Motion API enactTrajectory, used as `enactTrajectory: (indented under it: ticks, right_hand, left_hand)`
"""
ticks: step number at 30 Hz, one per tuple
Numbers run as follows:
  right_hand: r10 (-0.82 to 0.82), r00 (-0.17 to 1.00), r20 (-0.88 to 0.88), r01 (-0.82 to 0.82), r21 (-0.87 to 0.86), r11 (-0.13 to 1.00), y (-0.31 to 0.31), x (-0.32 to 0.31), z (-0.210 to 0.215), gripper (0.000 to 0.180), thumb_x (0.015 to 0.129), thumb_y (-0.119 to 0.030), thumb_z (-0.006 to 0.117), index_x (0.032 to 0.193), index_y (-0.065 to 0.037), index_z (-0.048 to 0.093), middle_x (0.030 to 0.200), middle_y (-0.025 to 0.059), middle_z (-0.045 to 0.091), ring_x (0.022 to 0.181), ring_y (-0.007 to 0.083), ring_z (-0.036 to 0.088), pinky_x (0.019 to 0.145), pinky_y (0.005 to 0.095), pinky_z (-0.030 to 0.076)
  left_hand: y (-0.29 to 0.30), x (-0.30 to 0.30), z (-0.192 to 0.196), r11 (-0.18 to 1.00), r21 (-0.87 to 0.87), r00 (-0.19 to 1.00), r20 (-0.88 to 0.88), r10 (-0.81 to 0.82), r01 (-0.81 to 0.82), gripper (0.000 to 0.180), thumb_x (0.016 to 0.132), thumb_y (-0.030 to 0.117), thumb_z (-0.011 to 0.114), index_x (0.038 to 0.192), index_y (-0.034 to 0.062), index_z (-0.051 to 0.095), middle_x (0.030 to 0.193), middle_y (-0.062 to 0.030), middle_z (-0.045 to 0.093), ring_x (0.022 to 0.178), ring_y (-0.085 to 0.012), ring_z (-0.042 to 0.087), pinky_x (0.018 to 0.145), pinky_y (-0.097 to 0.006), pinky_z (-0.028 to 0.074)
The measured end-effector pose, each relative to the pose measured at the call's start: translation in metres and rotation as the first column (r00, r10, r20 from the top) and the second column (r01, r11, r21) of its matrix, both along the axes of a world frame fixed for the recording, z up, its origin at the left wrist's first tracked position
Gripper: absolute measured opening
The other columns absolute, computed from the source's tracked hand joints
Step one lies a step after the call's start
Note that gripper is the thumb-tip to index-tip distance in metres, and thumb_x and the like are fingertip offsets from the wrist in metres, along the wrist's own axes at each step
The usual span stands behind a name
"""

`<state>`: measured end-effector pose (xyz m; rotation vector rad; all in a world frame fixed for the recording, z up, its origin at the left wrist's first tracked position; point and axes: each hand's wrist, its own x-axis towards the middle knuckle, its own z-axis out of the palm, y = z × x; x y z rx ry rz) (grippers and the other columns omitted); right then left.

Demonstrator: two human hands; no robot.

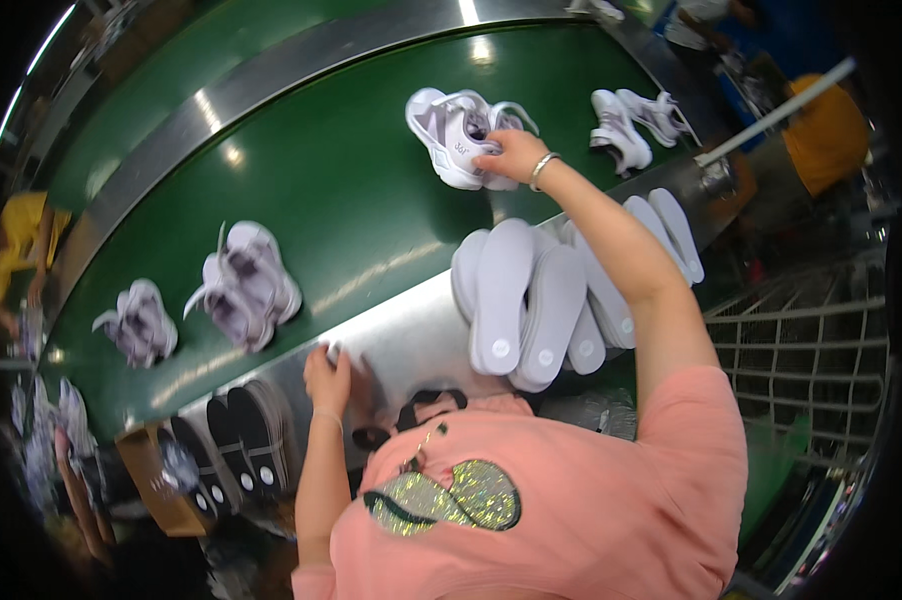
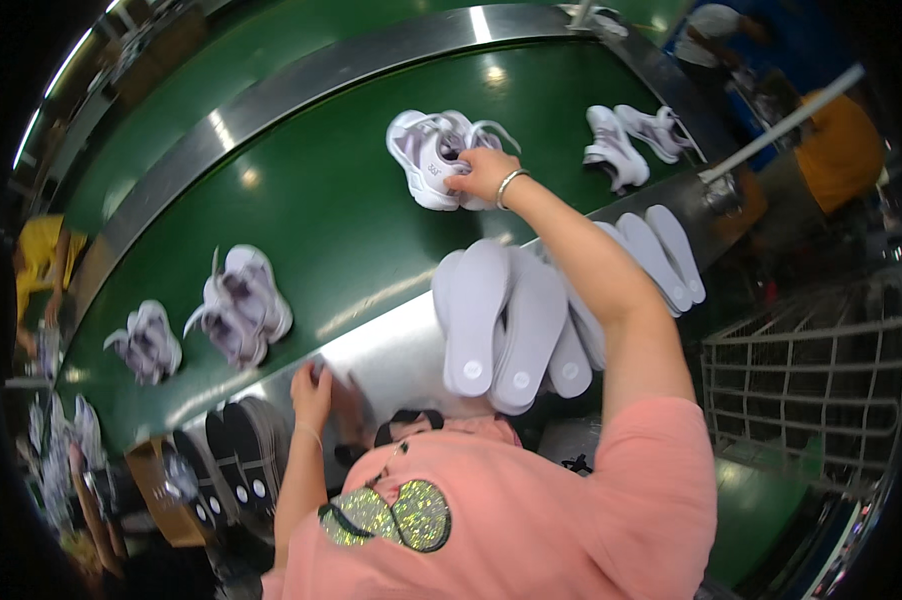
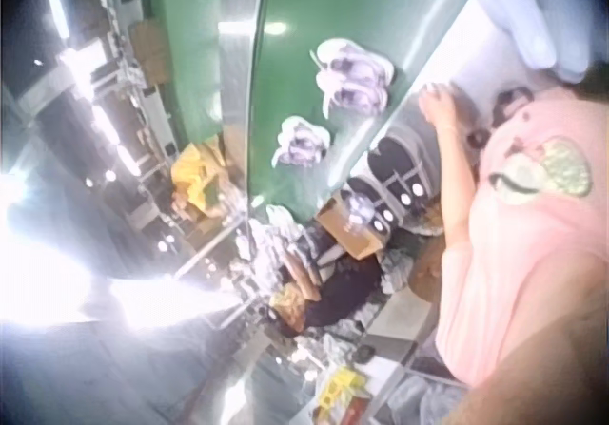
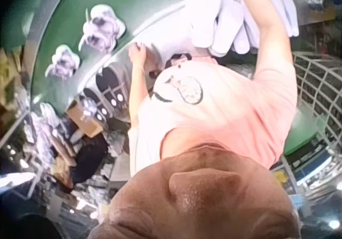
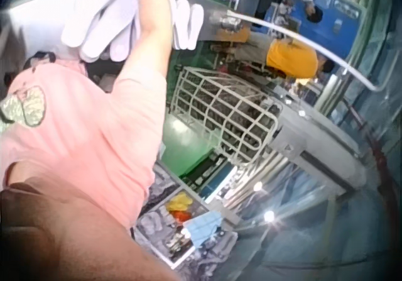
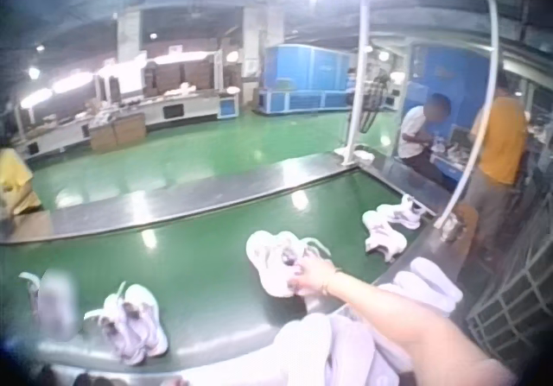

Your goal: The person inserts gray insoles into white and purple sneakers by hand. The person retrieves a stack of insoles from a plastic bag on the floor, places them on the workstation, and then inserts them one by one into the shoes gathered on the table.

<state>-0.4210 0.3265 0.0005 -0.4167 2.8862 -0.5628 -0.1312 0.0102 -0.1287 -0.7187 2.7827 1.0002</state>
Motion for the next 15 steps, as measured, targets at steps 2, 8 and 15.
enactTrajectory:
  ticks: [2, 8, 15]
  right_hand:
    - [0.111, 0.994, -0.009, -0.111, 0.012, 0.994, -0.034, 0.047, 0.044, 0.037, 0.065, -0.041, 0.058, 0.086, -0.010, 0.060, 0.083, 0.0116, 0.061, 0.081, 0.0250, 0.057, 0.074, 0.0341, 0.043]
    - [0.581, 0.791, -0.193, -0.541, 0.224, 0.811, -0.119, 0.195, 0.044, 0.021, 0.067, -0.031, 0.058, 0.076, -0.012, 0.060, 0.076, 0.0116, 0.054, 0.074, 0.0260, 0.054, 0.090, 0.0440, 0.027]
    - [0.486, 0.874, 0.022, -0.471, 0.287, 0.834, -0.140, 0.301, -0.041, 0.024, 0.068, -0.028, 0.060, 0.086, -0.012, 0.059, 0.085, 0.0136, 0.050, 0.083, 0.0270, 0.051, 0.092, 0.0434, 0.024]
  left_hand:
    - [0.005, -0.014, -0.002, 0.862, 0.507, 0.983, -0.150, 0.102, -0.012, 0.040, 0.079, 0.026, 0.055, 0.111, 0.0027, 0.047, 0.106, -0.0165, 0.052, 0.096, -0.0257, 0.051, 0.083, -0.033, 0.040]
    - [0.042, -0.014, 0.090, 0.799, 0.597, 0.893, -0.391, 0.220, 0.065, 0.069, 0.072, 0.030, 0.064, 0.126, 0.0057, 0.028, 0.123, -0.0168, 0.028, 0.111, -0.0241, 0.034, 0.081, -0.033, 0.040]
    - [0.021, 0.038, 0.032, 0.916, 0.370, 0.948, -0.316, -0.035, 0.157, 0.087, 0.059, 0.030, 0.068, 0.128, 0.0015, 0.024, 0.126, -0.0220, 0.021, 0.117, -0.0366, 0.021, 0.098, -0.041, 0.023]
